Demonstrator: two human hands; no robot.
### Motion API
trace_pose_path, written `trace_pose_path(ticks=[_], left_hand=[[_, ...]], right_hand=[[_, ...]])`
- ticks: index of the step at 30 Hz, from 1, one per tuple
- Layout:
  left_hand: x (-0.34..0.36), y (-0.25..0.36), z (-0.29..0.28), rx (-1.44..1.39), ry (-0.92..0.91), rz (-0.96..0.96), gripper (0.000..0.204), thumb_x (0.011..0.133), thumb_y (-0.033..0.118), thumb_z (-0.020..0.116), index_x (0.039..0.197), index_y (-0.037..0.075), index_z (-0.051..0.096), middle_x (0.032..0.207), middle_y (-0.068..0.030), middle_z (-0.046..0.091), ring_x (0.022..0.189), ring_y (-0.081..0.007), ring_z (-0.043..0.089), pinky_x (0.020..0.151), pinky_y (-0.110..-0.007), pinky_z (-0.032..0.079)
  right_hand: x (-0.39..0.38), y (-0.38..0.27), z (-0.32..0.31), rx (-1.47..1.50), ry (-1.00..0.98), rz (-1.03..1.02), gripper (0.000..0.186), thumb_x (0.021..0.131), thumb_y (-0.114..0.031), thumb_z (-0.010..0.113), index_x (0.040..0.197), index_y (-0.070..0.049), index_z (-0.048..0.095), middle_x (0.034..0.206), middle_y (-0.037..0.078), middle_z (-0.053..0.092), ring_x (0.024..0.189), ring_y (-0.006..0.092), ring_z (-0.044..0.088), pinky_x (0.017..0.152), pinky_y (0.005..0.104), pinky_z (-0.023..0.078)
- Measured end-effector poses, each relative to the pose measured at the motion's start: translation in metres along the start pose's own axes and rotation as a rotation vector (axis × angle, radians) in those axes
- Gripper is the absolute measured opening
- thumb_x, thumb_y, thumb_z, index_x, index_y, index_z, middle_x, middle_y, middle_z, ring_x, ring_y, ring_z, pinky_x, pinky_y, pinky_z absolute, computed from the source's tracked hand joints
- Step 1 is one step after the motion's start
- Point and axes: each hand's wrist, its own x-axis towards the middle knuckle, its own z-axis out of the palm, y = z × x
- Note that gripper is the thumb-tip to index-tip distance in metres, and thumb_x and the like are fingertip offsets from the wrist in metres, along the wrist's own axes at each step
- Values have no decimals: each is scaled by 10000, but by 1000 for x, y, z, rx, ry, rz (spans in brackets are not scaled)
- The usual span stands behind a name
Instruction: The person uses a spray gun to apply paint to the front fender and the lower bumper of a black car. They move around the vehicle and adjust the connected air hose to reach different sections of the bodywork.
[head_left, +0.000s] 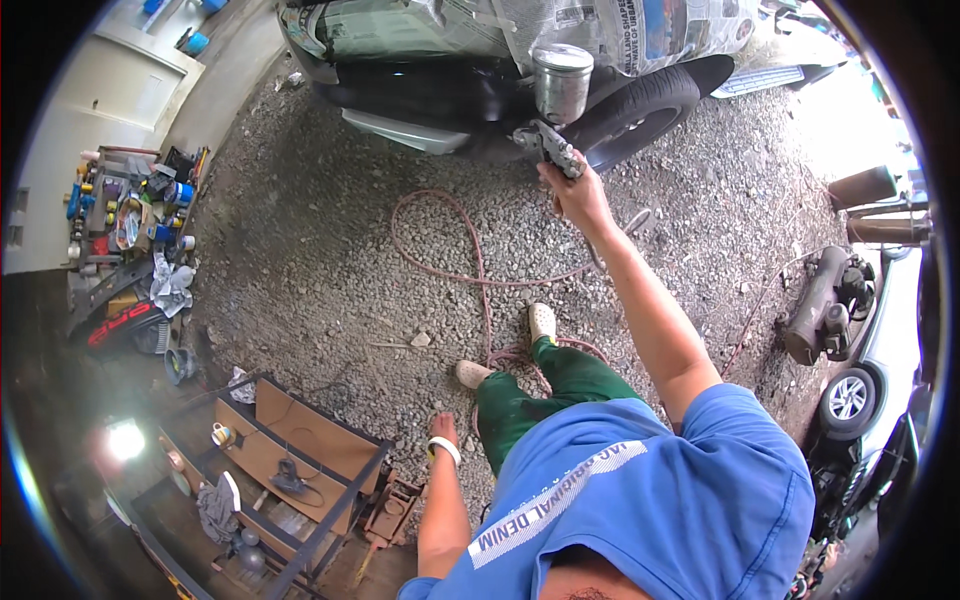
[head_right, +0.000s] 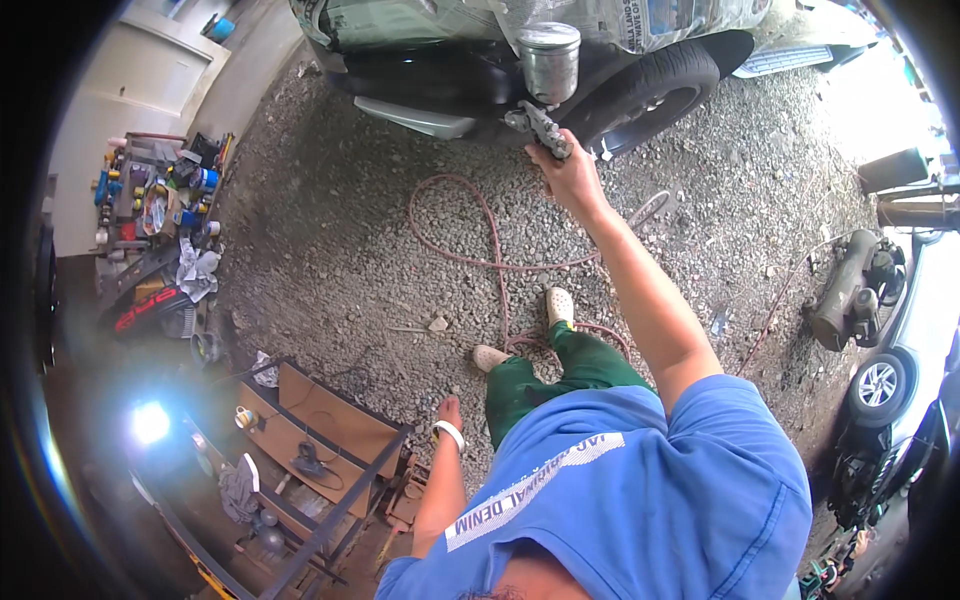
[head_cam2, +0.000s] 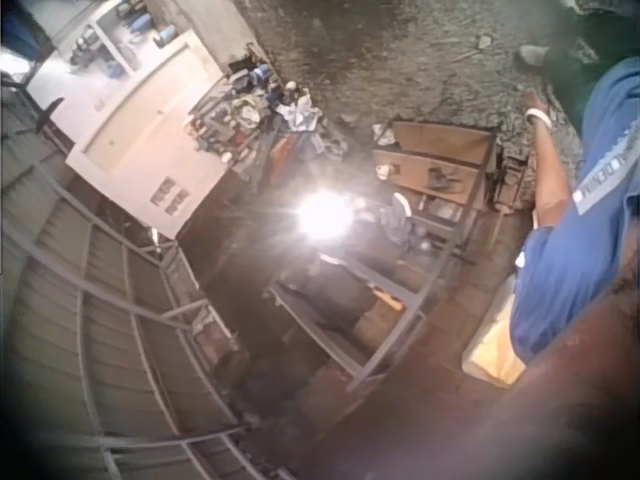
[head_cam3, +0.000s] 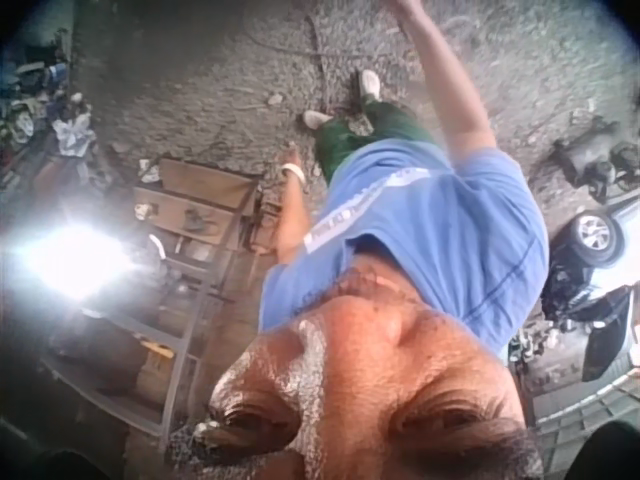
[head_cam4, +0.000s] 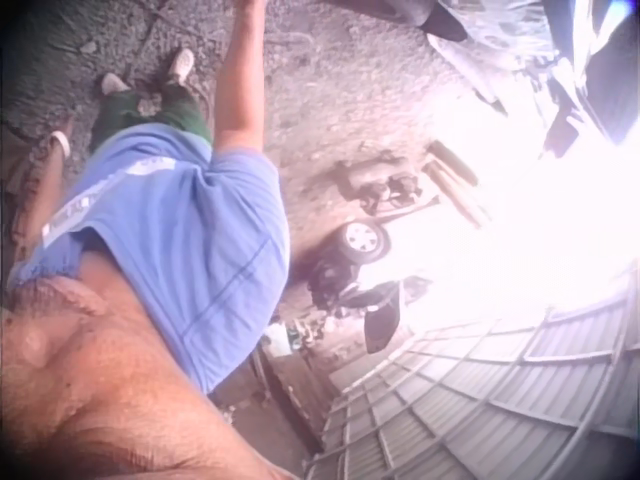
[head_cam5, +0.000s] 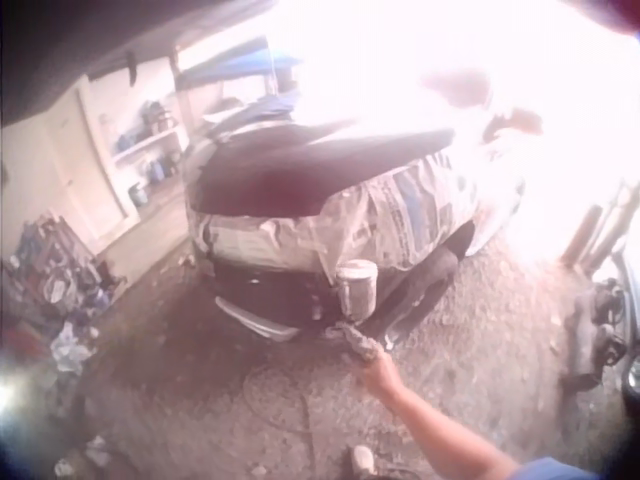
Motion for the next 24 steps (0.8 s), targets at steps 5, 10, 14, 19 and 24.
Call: trace_pose_path(ticks=[5, 10, 14, 19, 24], left_hand=[[18, -27, 3, 87, -2, 15, 458, 985, 379, 480, 1181, 10, 669, 1262, -237, 637, 1174, -419, 587, 1010, -472, 453], [17, -13, 28, -105, -18, -66, 442, 991, 366, 531, 1204, -2, 651, 1268, -224, 651, 1178, -385, 602, 1013, -445, 458], [24, -17, 17, -143, 23, -107, 439, 996, 347, 554, 1217, -24, 631, 1269, -219, 655, 1200, -355, 602, 1021, -431, 457], [24, -4, 23, -90, -33, -26, 460, 1004, 334, 559, 1276, -36, 591, 1294, -220, 643, 1231, -347, 592, 1049, -428, 445], [18, 28, 40, -147, -60, -65, 516, 1012, 350, 561, 1363, -28, 550, 1368, -221, 605, 1277, -339, 570, 1087, -414, 427]], right_hand=[[19, 20, -36, -158, 168, -82, 326, 955, -290, 735, 1106, -53, 571, 660, 24, 566, 514, 101, 541, 443, 301, 431], [36, 46, -101, -335, 332, -70, 363, 942, -335, 748, 1101, -54, 582, 772, 91, 660, 620, 162, 603, 583, 358, 490], [43, 48, -120, -248, 379, 40, 370, 943, -376, 739, 1066, -60, 591, 755, 109, 666, 614, 187, 609, 608, 376, 496], [58, 70, -166, -305, 462, 27, 497, 928, -423, 731, 1241, -62, 592, 767, 141, 680, 611, 231, 657, 574, 391, 503], [62, 86, -188, -393, 526, 13, 617, 928, -443, 718, 1362, -45, 533, 836, 194, 706, 693, 291, 716, 593, 400, 520]])
